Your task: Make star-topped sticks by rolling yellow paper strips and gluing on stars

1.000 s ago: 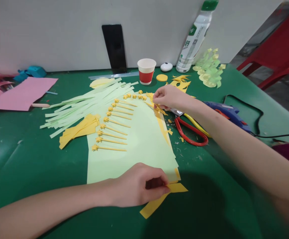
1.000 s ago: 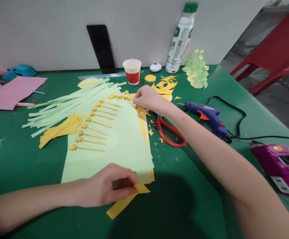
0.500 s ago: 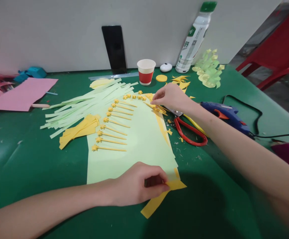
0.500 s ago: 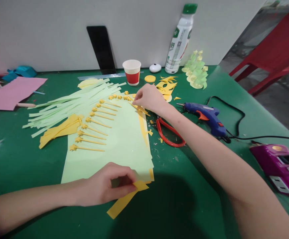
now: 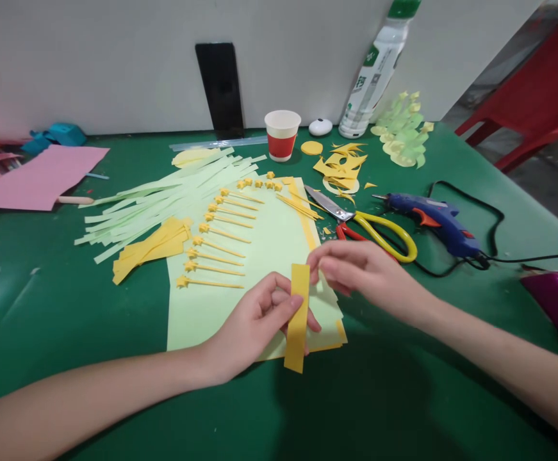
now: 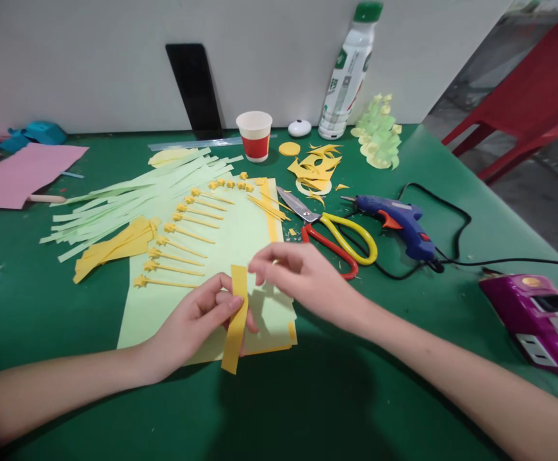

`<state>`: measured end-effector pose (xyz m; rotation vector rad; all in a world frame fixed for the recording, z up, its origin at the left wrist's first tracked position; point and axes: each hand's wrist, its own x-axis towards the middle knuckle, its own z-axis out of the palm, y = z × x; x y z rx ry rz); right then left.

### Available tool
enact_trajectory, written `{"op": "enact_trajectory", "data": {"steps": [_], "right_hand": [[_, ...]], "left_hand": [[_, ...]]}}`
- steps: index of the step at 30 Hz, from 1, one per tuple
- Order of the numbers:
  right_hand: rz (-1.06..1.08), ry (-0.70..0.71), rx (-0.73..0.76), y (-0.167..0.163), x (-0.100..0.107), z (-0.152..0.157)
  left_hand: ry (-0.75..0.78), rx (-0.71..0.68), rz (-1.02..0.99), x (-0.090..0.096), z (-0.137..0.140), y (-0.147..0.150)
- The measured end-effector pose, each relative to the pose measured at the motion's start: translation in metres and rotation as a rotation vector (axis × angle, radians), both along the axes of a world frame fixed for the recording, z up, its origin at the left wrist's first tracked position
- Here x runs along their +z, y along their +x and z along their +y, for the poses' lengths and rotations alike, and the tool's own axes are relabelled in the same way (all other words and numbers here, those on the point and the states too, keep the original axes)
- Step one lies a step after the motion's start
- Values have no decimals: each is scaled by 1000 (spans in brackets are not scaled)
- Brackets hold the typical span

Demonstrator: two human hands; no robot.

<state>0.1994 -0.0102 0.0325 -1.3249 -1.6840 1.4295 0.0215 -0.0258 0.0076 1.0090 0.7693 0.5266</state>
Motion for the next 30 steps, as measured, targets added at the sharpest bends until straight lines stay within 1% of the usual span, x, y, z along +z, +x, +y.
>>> {"op": "enact_trajectory", "data": {"steps": [2, 3, 5, 7, 8, 11, 14, 17, 19, 21, 26, 28, 30], "right_hand": [[15, -76, 64, -3, -4, -11], [6, -86, 82, -4, -5, -14], [-38, -47, 91, -7, -6, -16], [-90, 21, 93, -6, -6, -16], [-94, 30, 103, -6, -5, -16], [-40, -7, 150, -3, -6, -16], [30, -47, 187, -1, -7, -17], [48, -76, 217, -2, -9, -18], [31, -61, 219, -3, -11, -18], [1, -5, 207, -3, -12, -19], [-74, 211, 211, -1, -11, -19], [-79, 244, 232, 0, -11, -19], [-75, 245, 253, 2, -10, -19]], "left_hand": [[-7, -10, -2, 2, 0, 0], [-1, -28, 7, 3, -1, 0], [51, -65, 47, 6, -2, -1], [172, -84, 99, 9, -1, -3], [248, -79, 118, 11, 0, -5], [445, -23, 157, 17, 7, -7], [537, 19, 226, 22, 13, -6], [545, 20, 280, 24, 16, -3], [534, 25, 301, 24, 16, -3], [529, 37, 310, 24, 15, -4], [479, 41, 297, 25, 15, -6], [463, 32, 297, 26, 15, -6], [464, 30, 300, 27, 15, -6]]}}
